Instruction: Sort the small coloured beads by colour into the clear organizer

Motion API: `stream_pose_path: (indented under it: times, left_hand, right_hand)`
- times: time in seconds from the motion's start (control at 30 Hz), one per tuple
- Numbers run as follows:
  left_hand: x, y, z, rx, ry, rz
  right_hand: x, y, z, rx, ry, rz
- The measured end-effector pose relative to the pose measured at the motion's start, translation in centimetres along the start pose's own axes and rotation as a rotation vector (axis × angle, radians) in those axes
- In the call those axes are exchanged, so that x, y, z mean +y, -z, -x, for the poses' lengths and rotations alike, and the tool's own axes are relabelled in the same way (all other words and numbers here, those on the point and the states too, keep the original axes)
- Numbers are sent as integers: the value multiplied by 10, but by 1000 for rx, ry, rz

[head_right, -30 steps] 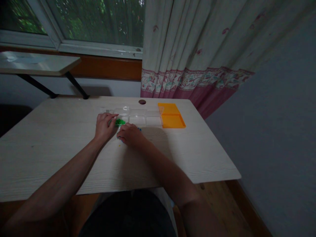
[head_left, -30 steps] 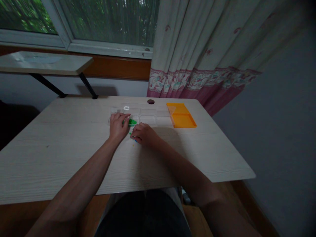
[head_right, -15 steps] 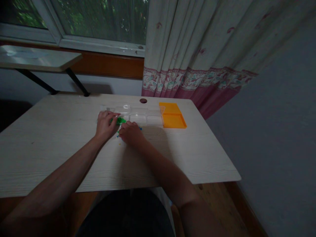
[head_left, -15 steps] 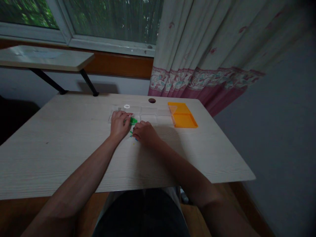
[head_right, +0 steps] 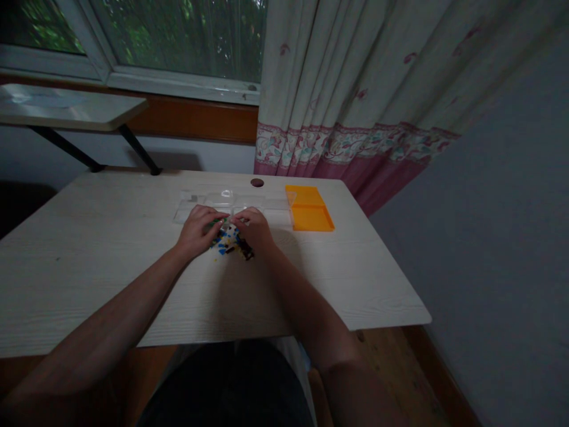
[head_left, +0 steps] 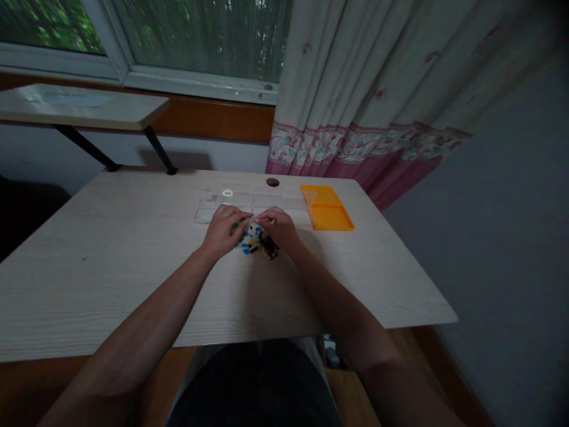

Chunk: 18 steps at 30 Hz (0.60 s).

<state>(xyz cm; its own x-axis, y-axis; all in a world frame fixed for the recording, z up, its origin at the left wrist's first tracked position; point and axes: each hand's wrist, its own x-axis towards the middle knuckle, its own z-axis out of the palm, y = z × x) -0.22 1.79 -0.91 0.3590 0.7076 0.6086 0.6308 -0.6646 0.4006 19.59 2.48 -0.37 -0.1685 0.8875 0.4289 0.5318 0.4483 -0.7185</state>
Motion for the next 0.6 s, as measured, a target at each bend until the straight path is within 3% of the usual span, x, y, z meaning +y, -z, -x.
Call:
stream_pose_path:
  times: [0.2,0.6]
  left_hand:
    - [3,-2,-2,-24,6,-11]
    - [0,-6,-2,69,-57,-13]
  right_hand:
    - [1,2,-2,20,-88,-57]
    - [5,-6,-2,1,-32,-51]
